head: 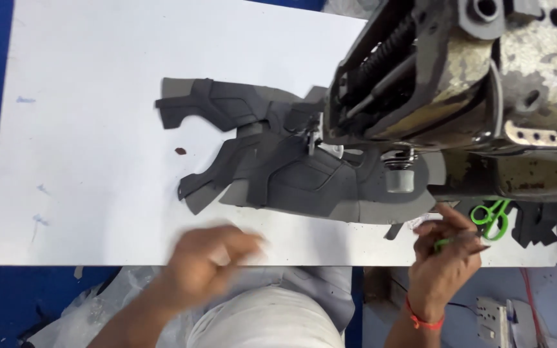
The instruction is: The person uses a green utility knife to trim excess material from the edges of a gray and black shoe upper. They rotate the piece and cut along the seams, then place the trimmed upper on the table.
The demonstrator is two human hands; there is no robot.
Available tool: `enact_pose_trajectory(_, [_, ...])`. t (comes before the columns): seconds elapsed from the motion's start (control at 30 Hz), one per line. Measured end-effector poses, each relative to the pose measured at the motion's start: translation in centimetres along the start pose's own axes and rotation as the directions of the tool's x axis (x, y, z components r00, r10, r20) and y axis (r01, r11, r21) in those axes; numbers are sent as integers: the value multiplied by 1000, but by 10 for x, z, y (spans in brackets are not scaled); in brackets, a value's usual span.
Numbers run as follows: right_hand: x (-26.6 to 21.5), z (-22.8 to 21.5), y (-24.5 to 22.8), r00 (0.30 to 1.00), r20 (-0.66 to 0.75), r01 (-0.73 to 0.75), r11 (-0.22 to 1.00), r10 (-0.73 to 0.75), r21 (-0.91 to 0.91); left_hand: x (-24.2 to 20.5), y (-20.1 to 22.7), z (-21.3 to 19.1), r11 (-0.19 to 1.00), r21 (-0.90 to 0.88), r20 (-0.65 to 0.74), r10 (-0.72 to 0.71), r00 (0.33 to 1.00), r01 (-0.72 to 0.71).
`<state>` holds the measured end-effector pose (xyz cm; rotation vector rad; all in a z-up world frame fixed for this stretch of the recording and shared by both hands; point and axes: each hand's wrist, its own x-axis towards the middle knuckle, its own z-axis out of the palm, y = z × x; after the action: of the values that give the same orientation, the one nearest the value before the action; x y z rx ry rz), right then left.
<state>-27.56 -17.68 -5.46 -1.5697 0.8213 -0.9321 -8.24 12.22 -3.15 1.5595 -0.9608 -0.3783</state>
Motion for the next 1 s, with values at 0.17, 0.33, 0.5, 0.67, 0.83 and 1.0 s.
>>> enact_pose_trajectory(0.17, [-28,-23,16,992,100,-83,993,75,89,15,-105,-48,900,-28,-413,-407,815,435])
enact_pose_trajectory(0.33, [-55,-11,-14,988,115,-91,991,102,-94,26,-119,-29,651,183,-226,-701,676,736])
enact_pose_trajectory(0.5, [-75,-2,-35,967,255,20,994,9,-112,25,-99,-42,586,-313,-41,-794,606,747])
enact_pose_trajectory(0.67, [-91,16,-47,927,373,-8,995,44,-98,-7,-43,-76,921,-242,-535,-390,749,306])
enact_pose_trajectory(0.83, [-104,69,-100,818,559,296,934,-139,-202,-24,30,-80,944,258,-682,27,731,206])
enact_pose_trajectory(1.0, [-101,137,-168,480,743,847,467,-467,-253,-29,63,-77,817,561,-540,240,807,132])
